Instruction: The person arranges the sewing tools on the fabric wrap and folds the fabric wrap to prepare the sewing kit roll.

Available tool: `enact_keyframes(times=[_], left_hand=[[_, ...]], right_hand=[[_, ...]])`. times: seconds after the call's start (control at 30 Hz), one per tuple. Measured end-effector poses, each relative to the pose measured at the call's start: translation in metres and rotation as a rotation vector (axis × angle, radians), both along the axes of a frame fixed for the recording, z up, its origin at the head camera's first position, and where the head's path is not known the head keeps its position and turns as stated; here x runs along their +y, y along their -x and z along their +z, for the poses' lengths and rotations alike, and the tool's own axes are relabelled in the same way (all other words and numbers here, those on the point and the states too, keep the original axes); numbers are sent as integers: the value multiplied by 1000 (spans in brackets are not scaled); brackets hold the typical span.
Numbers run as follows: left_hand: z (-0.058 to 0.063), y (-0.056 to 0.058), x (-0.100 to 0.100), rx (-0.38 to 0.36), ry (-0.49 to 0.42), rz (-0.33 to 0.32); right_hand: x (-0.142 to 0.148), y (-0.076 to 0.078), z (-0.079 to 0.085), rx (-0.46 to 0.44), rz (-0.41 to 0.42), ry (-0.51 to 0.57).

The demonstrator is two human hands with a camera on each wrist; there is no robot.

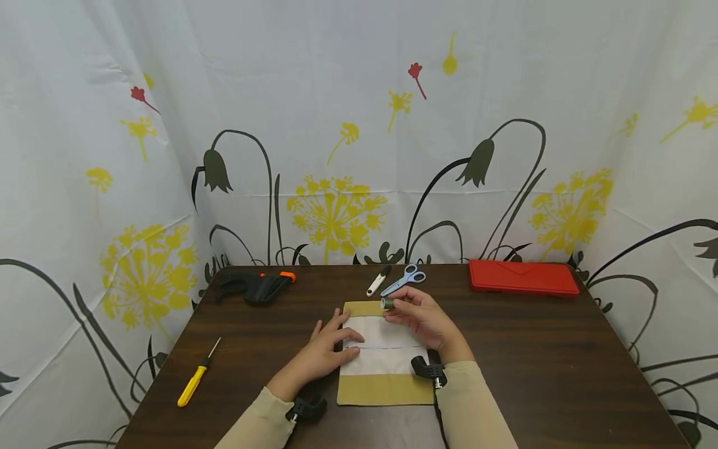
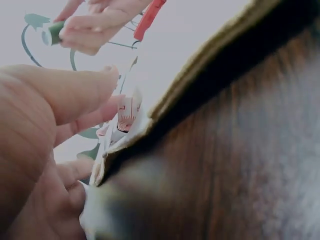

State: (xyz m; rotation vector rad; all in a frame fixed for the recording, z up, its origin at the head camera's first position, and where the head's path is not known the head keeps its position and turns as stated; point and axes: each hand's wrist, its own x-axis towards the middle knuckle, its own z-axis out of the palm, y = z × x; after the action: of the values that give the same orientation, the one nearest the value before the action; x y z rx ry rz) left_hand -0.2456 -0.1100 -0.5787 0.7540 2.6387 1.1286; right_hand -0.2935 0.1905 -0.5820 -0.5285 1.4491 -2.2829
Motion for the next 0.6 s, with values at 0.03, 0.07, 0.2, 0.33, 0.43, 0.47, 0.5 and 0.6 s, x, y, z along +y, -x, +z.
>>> enact_keyframes(times=[0.03, 0.07, 0.2, 0.33, 0.43, 0.47, 0.5, 0.6], left_hand=[[0, 1, 1, 5, -9, -3], [0, 2, 2, 8, -16, -4], [-3, 6, 7, -2, -22, -2], [-3, 9, 11, -26, -32, -23], [-1, 10, 14, -36, -22, -34], [-1, 10, 15, -37, -14, -33], [0, 10, 16, -38, -8, -32], [-2, 10, 17, -44, 0, -24]], right_hand=[[-4, 0, 0, -4, 20, 8], [-8, -1, -1, -4, 39, 12], [-22, -3, -6, -4, 101, -31], [-29, -7, -11, -15, 169, -179], [-32, -8, -12, -10, 219, -264], [-33, -7, -12, -5, 228, -274], [-35, -7, -12, 1, 234, -279], [-36, -7, -12, 1, 240, -278]])
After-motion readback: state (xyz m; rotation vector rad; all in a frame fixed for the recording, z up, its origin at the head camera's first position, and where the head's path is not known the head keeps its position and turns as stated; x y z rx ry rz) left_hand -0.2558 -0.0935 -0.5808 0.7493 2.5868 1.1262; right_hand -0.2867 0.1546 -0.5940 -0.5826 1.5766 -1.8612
